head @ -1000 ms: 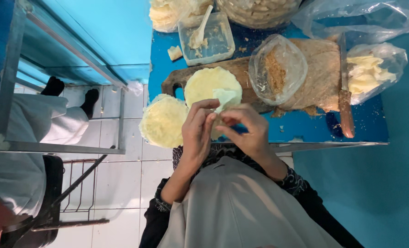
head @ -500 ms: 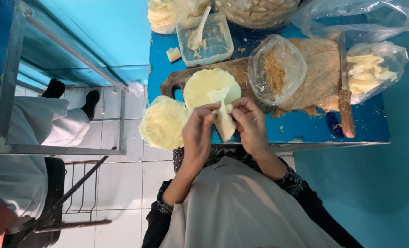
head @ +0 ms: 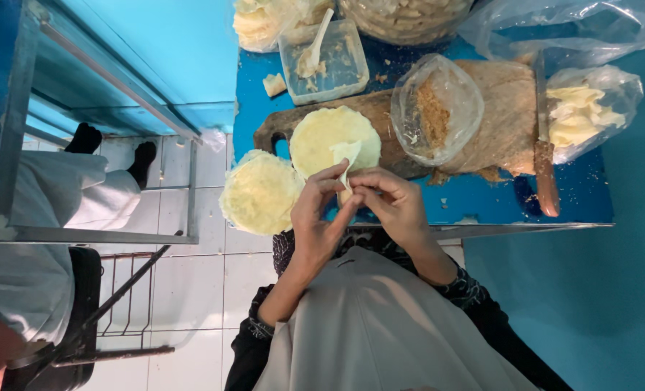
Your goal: The person sits at a small table and peels apart thin layers of round flat pastry discs by hand, stacking the separated pieces. They then use a knife to cut the pastry pieces on a wooden cutting board and place the cut pieces aside.
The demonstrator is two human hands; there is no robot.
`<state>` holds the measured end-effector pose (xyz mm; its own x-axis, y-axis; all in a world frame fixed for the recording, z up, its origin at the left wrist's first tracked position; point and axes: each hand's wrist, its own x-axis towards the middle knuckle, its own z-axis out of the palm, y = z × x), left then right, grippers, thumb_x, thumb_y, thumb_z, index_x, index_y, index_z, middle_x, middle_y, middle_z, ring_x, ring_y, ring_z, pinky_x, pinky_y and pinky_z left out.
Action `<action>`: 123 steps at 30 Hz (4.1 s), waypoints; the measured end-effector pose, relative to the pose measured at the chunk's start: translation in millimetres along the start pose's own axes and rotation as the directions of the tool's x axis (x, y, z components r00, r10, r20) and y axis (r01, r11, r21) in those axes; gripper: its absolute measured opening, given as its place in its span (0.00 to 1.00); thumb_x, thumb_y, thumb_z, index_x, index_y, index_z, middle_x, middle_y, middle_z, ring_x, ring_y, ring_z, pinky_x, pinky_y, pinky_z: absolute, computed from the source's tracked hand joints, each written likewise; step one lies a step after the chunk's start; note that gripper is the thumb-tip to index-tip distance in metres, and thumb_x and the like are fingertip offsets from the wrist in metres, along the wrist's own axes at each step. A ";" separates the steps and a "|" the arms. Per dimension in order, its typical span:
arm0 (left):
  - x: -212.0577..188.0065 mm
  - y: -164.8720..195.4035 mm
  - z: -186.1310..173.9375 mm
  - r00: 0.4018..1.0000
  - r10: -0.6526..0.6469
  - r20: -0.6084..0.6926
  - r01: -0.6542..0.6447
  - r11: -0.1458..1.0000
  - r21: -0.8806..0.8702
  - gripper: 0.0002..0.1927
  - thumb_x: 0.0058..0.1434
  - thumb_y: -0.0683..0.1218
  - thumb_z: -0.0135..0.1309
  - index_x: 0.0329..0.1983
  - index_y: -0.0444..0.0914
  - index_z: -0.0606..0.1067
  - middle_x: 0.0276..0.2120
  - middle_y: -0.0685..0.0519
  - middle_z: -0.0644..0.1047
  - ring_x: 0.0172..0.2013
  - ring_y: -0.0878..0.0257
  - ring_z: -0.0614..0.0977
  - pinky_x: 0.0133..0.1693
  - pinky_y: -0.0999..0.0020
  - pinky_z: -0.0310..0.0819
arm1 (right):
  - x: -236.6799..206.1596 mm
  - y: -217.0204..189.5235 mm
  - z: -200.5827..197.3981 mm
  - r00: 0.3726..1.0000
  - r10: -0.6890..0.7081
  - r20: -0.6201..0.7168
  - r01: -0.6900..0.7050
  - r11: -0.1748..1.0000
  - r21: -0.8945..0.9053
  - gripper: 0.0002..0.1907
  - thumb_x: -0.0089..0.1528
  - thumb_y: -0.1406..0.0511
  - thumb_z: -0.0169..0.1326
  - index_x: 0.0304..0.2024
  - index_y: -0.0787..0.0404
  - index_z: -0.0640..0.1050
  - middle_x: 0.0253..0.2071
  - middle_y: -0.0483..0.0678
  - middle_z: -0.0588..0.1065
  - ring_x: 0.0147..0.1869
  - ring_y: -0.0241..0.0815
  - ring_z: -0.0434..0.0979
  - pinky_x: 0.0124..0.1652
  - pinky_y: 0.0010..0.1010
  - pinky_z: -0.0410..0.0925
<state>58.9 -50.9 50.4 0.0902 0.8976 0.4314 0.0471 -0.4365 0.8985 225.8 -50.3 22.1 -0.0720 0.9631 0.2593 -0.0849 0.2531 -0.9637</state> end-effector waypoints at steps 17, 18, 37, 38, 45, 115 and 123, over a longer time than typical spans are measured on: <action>-5.5 -32.5 -8.0 0.985 -0.159 0.061 0.171 0.901 -0.399 0.05 0.72 0.38 0.52 0.42 0.30 0.76 0.56 0.45 0.76 0.55 0.61 0.77 0.58 0.66 0.71 | 1.4 7.0 3.5 0.998 -0.041 -0.043 0.039 0.998 -0.057 0.06 0.69 0.72 0.58 0.47 0.70 0.80 0.45 0.51 0.80 0.47 0.35 0.80 0.46 0.27 0.75; -4.7 -32.2 -8.8 0.985 -0.156 0.067 0.170 0.901 -0.400 0.05 0.72 0.38 0.52 0.42 0.30 0.77 0.56 0.45 0.76 0.55 0.61 0.77 0.58 0.66 0.71 | 2.4 7.3 3.5 0.998 0.033 -0.052 -0.031 0.999 0.041 0.06 0.69 0.73 0.57 0.47 0.70 0.79 0.45 0.50 0.80 0.46 0.35 0.81 0.46 0.27 0.76; -8.9 -31.3 5.3 0.944 -0.223 -0.245 0.096 0.892 -0.442 0.10 0.67 0.32 0.56 0.42 0.33 0.67 0.47 0.41 0.81 0.45 0.63 0.83 0.46 0.70 0.79 | 11.7 15.0 15.1 0.986 0.157 -0.050 -0.098 0.802 0.589 0.15 0.62 0.64 0.61 0.47 0.62 0.73 0.41 0.45 0.78 0.44 0.34 0.81 0.44 0.27 0.76; -10.5 -30.9 8.9 0.955 -0.178 -0.236 0.066 0.907 -0.417 0.11 0.68 0.32 0.56 0.44 0.34 0.65 0.48 0.42 0.81 0.47 0.63 0.83 0.48 0.71 0.80 | 12.2 14.2 16.3 0.993 0.113 -0.028 -0.078 0.824 0.562 0.18 0.61 0.63 0.63 0.50 0.60 0.72 0.43 0.43 0.77 0.47 0.32 0.80 0.45 0.24 0.75; -8.7 -32.7 5.6 0.923 -0.220 -0.315 0.050 0.881 -0.470 0.17 0.67 0.30 0.57 0.53 0.33 0.65 0.45 0.45 0.79 0.45 0.63 0.81 0.48 0.71 0.76 | 17.5 22.0 9.7 0.979 -0.032 -0.199 0.044 0.997 0.058 0.06 0.68 0.70 0.60 0.45 0.66 0.77 0.41 0.43 0.76 0.41 0.29 0.74 0.40 0.21 0.69; 17.2 -22.9 7.6 0.889 -0.413 -0.197 0.314 0.863 -0.395 0.10 0.67 0.43 0.57 0.47 0.32 0.78 0.40 0.51 0.81 0.40 0.67 0.79 0.42 0.73 0.74 | 34.4 21.2 8.3 0.995 -0.031 -0.096 0.061 0.942 0.330 0.13 0.63 0.66 0.63 0.48 0.60 0.74 0.43 0.40 0.74 0.47 0.29 0.73 0.47 0.23 0.68; 11.1 -30.8 2.2 0.939 -0.054 -0.340 -0.025 0.974 -0.224 0.05 0.72 0.40 0.54 0.44 0.31 0.76 0.41 0.54 0.77 0.42 0.68 0.76 0.46 0.76 0.70 | 43.5 33.6 2.5 0.984 0.010 -0.176 0.027 0.978 0.209 0.07 0.64 0.71 0.62 0.42 0.63 0.76 0.39 0.41 0.75 0.44 0.28 0.73 0.45 0.22 0.69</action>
<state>60.7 -27.6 27.4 -0.2558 0.8871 0.3842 -0.1794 -0.4341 0.8828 217.4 -0.2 1.1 0.1035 0.9667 0.2340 -0.2924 0.2544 -0.9218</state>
